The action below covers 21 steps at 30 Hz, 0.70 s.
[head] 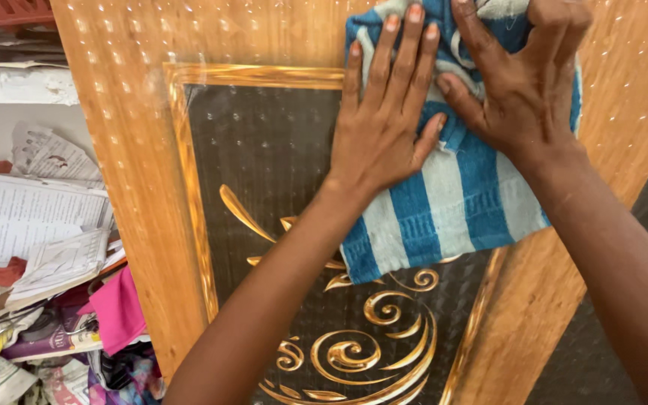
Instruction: The person wipes the exterior surface of a decorative wooden closet door with a blue and white striped cloth, moving the cloth across the carved floral patterns and the flat panels.
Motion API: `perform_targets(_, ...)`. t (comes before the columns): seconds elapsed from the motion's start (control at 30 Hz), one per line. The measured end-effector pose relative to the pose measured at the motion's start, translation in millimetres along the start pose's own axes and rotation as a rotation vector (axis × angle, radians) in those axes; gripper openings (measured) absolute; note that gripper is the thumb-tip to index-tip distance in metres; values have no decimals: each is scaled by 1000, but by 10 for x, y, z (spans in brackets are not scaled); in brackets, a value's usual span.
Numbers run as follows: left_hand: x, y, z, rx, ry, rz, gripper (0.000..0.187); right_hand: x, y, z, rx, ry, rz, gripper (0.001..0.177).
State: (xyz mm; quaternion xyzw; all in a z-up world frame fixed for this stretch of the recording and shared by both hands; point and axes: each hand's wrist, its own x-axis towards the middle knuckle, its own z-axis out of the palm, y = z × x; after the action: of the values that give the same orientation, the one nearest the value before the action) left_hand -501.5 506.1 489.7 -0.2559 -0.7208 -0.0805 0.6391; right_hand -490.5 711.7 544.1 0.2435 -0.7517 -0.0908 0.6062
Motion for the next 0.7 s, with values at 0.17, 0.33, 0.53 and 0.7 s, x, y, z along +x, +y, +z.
perform_targets(0.17, 180, -180, -62, 60, -26, 81, 80, 6, 295, 194, -431, 334, -251, 58)
perform_targets(0.33, 280, -442, -87, 67, 1, 87, 80, 184, 150, 276, -465, 322, -234, 50)
perform_targets(0.53, 269, -893, -157, 63, 93, 79, 79, 623, -185, 338, -229, 253, -219, 39)
perform_targets(0.7, 133, -1428, -401, 57, 74, 26, 79, 979, -718, 457, -262, 293, -206, 36)
